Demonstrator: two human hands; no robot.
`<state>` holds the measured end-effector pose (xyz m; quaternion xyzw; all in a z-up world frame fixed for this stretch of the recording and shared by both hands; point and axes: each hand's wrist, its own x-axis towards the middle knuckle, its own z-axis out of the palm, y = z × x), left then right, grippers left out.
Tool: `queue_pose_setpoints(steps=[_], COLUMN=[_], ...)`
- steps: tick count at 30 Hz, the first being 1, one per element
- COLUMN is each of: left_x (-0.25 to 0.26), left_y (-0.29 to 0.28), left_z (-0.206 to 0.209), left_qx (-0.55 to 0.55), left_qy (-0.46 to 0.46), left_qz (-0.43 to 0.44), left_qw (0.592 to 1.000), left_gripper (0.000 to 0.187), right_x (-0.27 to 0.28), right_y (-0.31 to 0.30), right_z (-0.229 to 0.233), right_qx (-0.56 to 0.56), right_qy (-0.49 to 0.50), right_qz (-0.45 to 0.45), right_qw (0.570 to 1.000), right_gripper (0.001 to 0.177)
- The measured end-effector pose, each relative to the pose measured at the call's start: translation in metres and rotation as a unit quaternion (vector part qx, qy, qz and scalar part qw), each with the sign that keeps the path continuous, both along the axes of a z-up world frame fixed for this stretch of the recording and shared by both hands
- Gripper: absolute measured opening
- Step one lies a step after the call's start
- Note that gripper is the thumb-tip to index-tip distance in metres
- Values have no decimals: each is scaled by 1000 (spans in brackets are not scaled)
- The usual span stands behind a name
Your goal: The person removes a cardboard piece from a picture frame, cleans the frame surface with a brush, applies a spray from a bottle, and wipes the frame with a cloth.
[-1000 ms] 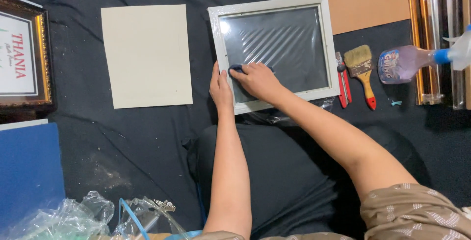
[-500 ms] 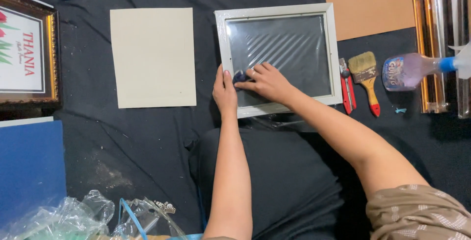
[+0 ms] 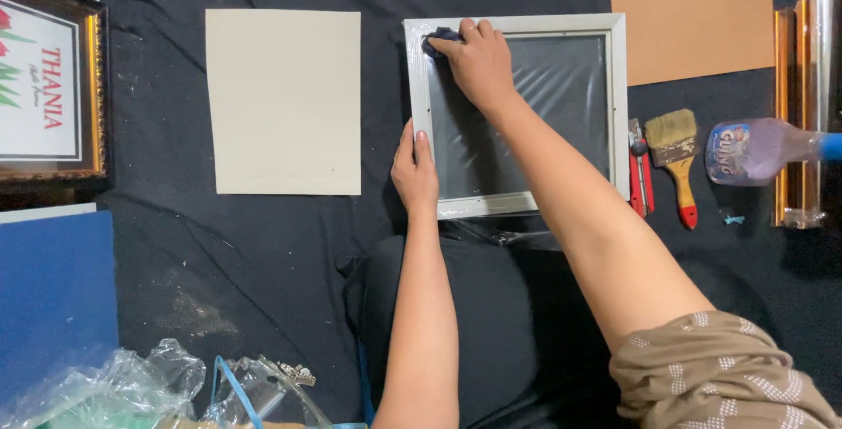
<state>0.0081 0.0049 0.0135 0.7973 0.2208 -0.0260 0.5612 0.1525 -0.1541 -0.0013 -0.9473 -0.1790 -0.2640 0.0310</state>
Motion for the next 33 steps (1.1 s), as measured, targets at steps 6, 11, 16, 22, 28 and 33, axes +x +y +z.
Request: queue_pose_setpoints(steps=[6,11,16,22,28,33], left_x=[-4,-4,-7,-10,-10,-8], left_y=[-4,-3,-3,-2,-3,-2], left_z=[-8,-15,-9,-6,-8,-12], left_qx=[-24,-14,0,11,15,14], left_qy=[-46,-51,-48,-49,-51,-47], left_qz=[13,14,14,-3,-4,-2], left_qw=[999,999,999,999,999,999], left_gripper=[44,42,42,48,50,50], right_x=[-63,-135,-186,-201,-213,-212], right_y=[9,14,14,-48,-145,-119], right_z=[9,5,33,41,21,26], right_qx=[21,12,37,9,-51,-2], right_qy=[83,92,135,163,239,257], right_qz=[8,37,121,238,204,171], right_qw=[996,995,983,957,948,951], right_gripper=[33,39,32,18,18,14])
